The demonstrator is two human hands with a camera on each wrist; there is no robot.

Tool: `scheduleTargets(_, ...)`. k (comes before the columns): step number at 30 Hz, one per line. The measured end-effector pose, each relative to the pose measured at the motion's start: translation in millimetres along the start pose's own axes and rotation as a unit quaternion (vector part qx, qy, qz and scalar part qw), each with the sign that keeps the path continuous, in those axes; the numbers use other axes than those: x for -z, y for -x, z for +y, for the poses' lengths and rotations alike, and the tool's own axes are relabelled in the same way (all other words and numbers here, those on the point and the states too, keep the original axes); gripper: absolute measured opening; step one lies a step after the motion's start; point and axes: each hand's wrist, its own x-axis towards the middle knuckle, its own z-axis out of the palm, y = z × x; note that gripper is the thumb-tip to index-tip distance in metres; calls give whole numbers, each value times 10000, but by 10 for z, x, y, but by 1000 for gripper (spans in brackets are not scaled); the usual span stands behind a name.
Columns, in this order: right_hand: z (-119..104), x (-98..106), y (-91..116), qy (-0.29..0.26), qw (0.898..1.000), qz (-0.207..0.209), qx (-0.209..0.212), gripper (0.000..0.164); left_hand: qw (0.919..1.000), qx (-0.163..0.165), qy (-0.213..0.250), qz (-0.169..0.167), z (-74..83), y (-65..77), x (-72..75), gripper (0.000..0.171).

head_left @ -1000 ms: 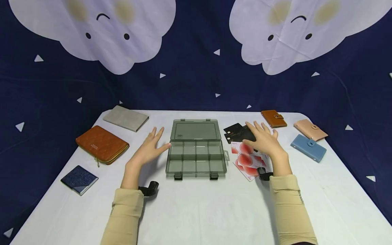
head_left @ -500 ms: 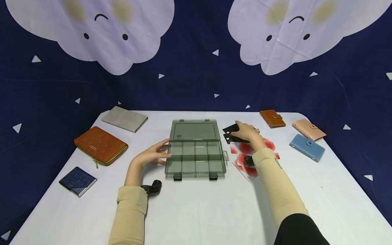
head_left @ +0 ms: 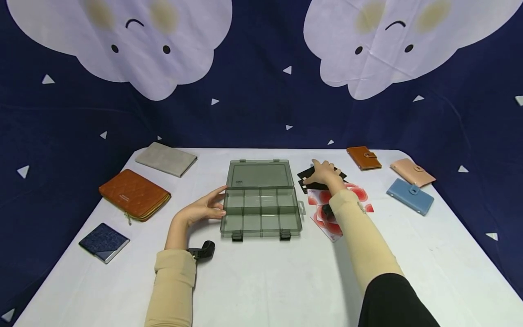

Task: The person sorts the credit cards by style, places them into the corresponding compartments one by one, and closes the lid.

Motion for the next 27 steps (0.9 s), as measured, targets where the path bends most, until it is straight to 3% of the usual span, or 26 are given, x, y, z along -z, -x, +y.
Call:
scheduleTargets(6, 41, -6, -65, -290, 9961, 824, 94, 97, 10000, 36, 4, 16, 1, 8, 1, 89)
scheduleTargets(11, 62, 34, -44, -940, 9830, 1513, 441, 65, 9999, -14, -99, 18, 7, 23, 8, 88)
scheduleTargets(17, 16, 132, 44, -1514, 9715, 1691, 687, 30, 9999, -55, -150, 12, -9, 19, 17, 88)
scheduleTargets(23, -141, 232, 174, -1800, 9634, 1831, 768, 23, 10000, -16, -82, 21, -15, 13, 7, 89)
scheduleTargets(27, -318, 287, 273, -2603, 9455, 1673, 1013, 21, 10000, -8, -49, 22, -15, 14, 9, 90)
